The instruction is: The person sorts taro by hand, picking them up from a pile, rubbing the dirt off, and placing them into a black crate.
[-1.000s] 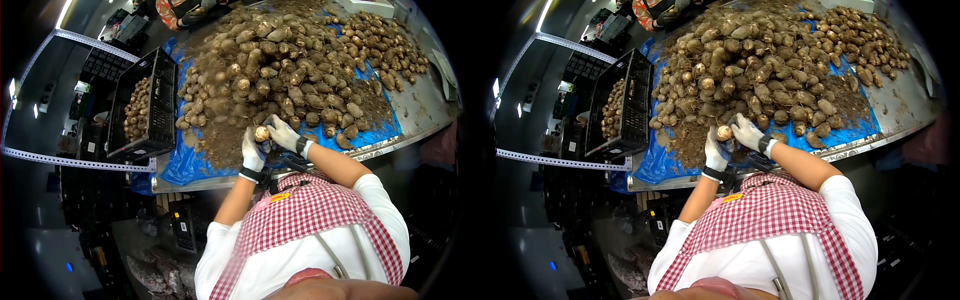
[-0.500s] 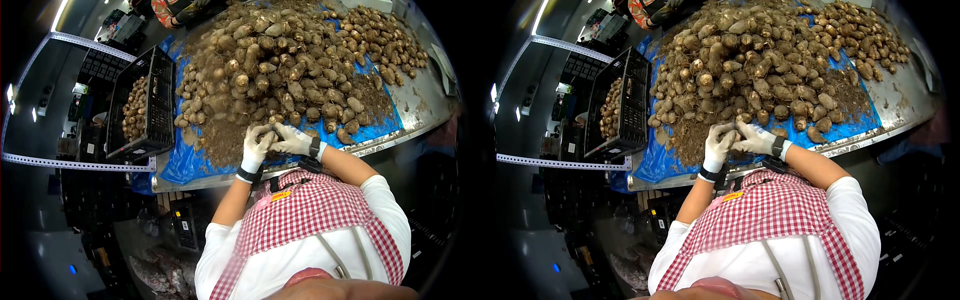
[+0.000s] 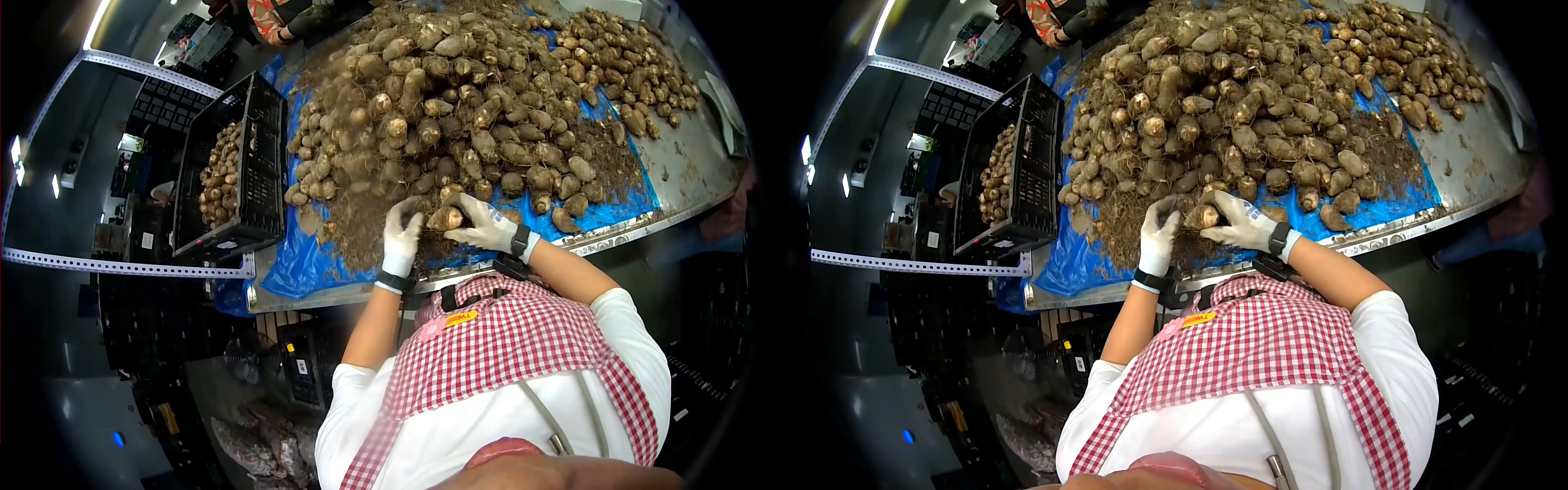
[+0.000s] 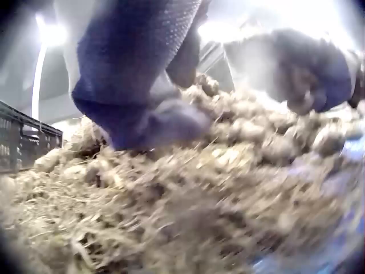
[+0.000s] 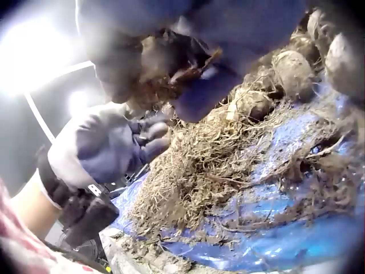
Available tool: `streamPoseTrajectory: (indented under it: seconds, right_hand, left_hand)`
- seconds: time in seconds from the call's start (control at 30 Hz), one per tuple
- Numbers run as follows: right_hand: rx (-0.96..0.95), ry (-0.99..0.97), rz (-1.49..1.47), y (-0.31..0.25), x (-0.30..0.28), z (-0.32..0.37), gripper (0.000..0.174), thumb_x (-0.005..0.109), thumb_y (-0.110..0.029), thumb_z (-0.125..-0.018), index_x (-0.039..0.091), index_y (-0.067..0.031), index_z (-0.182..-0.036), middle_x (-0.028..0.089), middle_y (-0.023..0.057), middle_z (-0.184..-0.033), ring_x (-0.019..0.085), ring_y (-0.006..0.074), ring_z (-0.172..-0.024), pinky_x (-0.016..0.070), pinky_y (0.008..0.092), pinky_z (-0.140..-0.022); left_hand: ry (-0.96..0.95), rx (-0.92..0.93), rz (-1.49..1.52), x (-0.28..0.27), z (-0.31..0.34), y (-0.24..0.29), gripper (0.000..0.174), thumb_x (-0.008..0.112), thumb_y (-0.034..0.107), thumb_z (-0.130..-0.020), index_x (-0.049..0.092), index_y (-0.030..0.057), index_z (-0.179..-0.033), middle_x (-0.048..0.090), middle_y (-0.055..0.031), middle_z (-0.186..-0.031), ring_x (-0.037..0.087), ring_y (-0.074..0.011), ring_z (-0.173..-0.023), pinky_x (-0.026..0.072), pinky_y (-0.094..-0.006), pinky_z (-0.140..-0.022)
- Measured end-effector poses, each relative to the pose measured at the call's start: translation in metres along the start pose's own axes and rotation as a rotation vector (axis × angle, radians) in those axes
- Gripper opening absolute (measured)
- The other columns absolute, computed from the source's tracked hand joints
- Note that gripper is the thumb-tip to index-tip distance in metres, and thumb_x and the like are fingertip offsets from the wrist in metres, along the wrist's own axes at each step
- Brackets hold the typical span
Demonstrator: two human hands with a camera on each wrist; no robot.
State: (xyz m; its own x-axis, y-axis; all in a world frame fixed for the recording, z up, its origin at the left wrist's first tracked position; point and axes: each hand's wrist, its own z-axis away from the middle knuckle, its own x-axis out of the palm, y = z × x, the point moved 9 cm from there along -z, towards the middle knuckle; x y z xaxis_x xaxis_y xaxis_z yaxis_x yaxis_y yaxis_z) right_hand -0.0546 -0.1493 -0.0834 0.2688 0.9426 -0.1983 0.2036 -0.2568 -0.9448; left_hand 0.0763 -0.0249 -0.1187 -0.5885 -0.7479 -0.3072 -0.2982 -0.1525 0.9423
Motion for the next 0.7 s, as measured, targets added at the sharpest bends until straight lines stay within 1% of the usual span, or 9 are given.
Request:
streamPoseTrajectory:
  seconds: [0.13, 0.23, 0.3, 0.33, 0.37, 0.47, 0.57, 0.6, 0.7]
  right_hand:
    - [0.122, -0.023, -0.051, 0.004, 0.011, -0.001, 0.049, 0.073, -0.023, -0.080, 0.050, 0.0031, -0.114, 0.059, 0.0154, -0.096, 0.057, 0.0214, -0.089, 0.0473, 0.0353, -0.077]
    - [0.082, -0.010, -0.015, 0.010, 0.019, 0.001, 0.050, 0.075, -0.026, -0.077, 0.051, 0.0041, -0.109, 0.057, 0.0161, -0.091, 0.054, 0.0243, -0.083, 0.0460, 0.0371, -0.073]
    - [-0.095, 0.023, 0.155, 0.000, 0.019, 0.003, 0.051, 0.076, -0.028, -0.077, 0.052, 0.0043, -0.107, 0.056, 0.0174, -0.091, 0.055, 0.0265, -0.083, 0.0460, 0.0376, -0.073]
    - [0.035, 0.005, 0.138, -0.013, 0.014, 0.005, 0.051, 0.077, -0.030, -0.077, 0.053, 0.0045, -0.106, 0.057, 0.0203, -0.094, 0.057, 0.0294, -0.087, 0.0467, 0.0373, -0.076]
    - [-0.076, 0.029, 0.100, -0.011, 0.011, 0.000, 0.050, 0.077, -0.028, -0.078, 0.053, 0.0043, -0.108, 0.059, 0.0205, -0.099, 0.058, 0.0274, -0.093, 0.0476, 0.0359, -0.081]
    - [0.085, 0.039, -0.043, -0.001, -0.004, 0.000, 0.063, 0.079, -0.033, -0.080, 0.048, 0.0037, -0.122, 0.061, 0.0135, -0.109, 0.057, 0.0188, -0.097, 0.0479, 0.0335, -0.087]
    - [0.125, 0.072, -0.054, 0.009, -0.003, 0.004, 0.061, 0.078, -0.031, -0.081, 0.047, 0.0039, -0.121, 0.061, 0.0134, -0.107, 0.057, 0.0173, -0.096, 0.0486, 0.0330, -0.083]
    - [0.093, 0.086, -0.044, 0.012, -0.001, 0.004, 0.061, 0.078, -0.031, -0.081, 0.047, 0.0040, -0.121, 0.061, 0.0132, -0.105, 0.056, 0.0159, -0.094, 0.0487, 0.0322, -0.080]
    - [0.065, 0.049, -0.162, 0.006, 0.008, 0.001, 0.059, 0.078, -0.030, -0.081, 0.048, 0.0038, -0.119, 0.061, 0.0111, -0.102, 0.054, 0.0140, -0.091, 0.0482, 0.0305, -0.078]
  left_hand:
    - [-0.100, 0.158, -0.245, 0.030, 0.017, 0.064, 0.029, 0.068, 0.014, -0.083, 0.064, -0.0005, -0.107, 0.057, -0.0172, -0.110, 0.060, -0.0242, -0.099, 0.0484, -0.0323, -0.086]
    - [0.010, 0.082, -0.071, 0.030, 0.010, 0.046, 0.011, 0.064, 0.009, -0.087, 0.062, -0.0010, -0.086, 0.063, -0.0111, -0.079, 0.060, -0.0161, -0.073, 0.0492, -0.0312, -0.068]
    - [0.105, 0.032, -0.133, 0.020, 0.007, 0.052, 0.017, 0.063, 0.012, -0.090, 0.059, -0.0002, -0.079, 0.060, -0.0061, -0.066, 0.054, -0.0115, -0.062, 0.0454, -0.0284, -0.059]
    - [0.136, 0.030, -0.185, 0.014, 0.002, 0.037, 0.022, 0.062, 0.015, -0.092, 0.058, -0.0005, -0.078, 0.059, -0.0047, -0.067, 0.049, -0.0090, -0.058, 0.0411, -0.0261, -0.054]
    - [0.119, -0.180, -0.069, 0.005, 0.001, 0.005, 0.021, 0.063, 0.018, -0.091, 0.060, 0.0001, -0.082, 0.057, -0.0061, -0.065, 0.052, -0.0136, -0.059, 0.0444, -0.0311, -0.055]
    - [0.130, -0.479, -0.035, -0.009, 0.014, -0.017, 0.017, 0.060, 0.018, -0.093, 0.059, 0.0005, -0.094, 0.058, -0.0012, -0.068, 0.056, -0.0090, -0.058, 0.0498, -0.0255, -0.055]
    - [-0.027, 0.159, -0.178, 0.009, 0.012, 0.026, 0.031, 0.061, 0.017, -0.092, 0.059, 0.0004, -0.118, 0.063, -0.0100, -0.105, 0.061, -0.0164, -0.091, 0.0508, -0.0291, -0.083]
    - [-0.113, -0.035, -0.102, 0.018, 0.016, 0.027, 0.034, 0.064, 0.016, -0.089, 0.059, 0.0010, -0.120, 0.060, -0.0122, -0.113, 0.058, -0.0205, -0.102, 0.0457, -0.0310, -0.093]
    - [-0.020, 0.308, -0.311, 0.020, 0.024, 0.067, 0.020, 0.065, 0.011, -0.084, 0.065, 0.0005, -0.101, 0.063, -0.0161, -0.102, 0.062, -0.0281, -0.091, 0.0491, -0.0341, -0.079]
